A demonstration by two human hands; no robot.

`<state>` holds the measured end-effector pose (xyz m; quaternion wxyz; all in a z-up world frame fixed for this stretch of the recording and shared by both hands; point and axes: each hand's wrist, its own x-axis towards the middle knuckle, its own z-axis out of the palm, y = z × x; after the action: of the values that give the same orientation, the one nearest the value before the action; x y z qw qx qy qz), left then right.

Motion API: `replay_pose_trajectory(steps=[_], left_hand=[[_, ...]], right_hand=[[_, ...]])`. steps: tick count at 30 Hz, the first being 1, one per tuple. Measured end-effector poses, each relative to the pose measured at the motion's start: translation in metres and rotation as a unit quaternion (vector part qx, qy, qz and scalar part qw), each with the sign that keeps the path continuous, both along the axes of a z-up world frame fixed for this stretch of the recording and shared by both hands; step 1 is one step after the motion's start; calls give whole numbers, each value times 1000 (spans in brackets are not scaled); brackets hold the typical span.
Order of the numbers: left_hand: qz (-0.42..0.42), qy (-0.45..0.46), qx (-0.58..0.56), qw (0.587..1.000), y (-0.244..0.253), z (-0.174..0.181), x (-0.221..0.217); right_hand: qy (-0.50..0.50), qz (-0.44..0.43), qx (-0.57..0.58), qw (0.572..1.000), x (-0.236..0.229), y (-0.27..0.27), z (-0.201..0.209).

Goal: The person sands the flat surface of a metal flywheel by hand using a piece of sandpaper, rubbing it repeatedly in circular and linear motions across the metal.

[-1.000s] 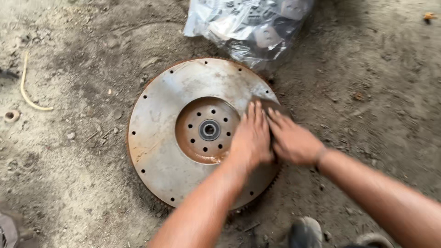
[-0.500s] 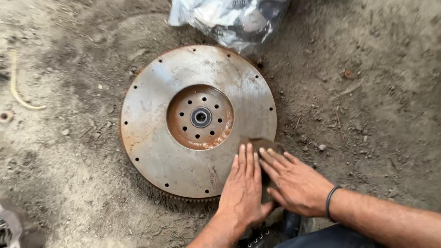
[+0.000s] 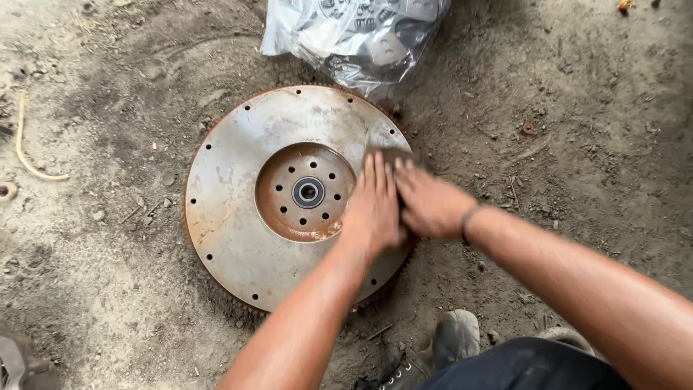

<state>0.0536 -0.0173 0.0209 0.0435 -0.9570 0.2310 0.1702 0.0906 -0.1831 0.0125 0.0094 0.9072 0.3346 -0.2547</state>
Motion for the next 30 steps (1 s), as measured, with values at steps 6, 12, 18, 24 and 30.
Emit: replay_pose_trajectory(steps=[6, 12, 18, 24, 30], left_hand=[[36, 53, -175, 982, 23, 27, -121], [18, 70, -82, 994, 17, 18, -68], [44, -23, -70, 996, 10, -18, 37], [30, -31, -44, 998, 15, -7, -24], [60, 54, -230, 970, 31, 18, -132]], right_hand=[[97, 75, -58, 991, -113, 8, 47], [-16, 58, 59, 996, -74, 3, 17], [-46, -3, 30, 998, 32, 14, -15], [3, 7, -24, 1000, -24, 26, 8], [100, 65, 8, 993, -123, 18, 49]])
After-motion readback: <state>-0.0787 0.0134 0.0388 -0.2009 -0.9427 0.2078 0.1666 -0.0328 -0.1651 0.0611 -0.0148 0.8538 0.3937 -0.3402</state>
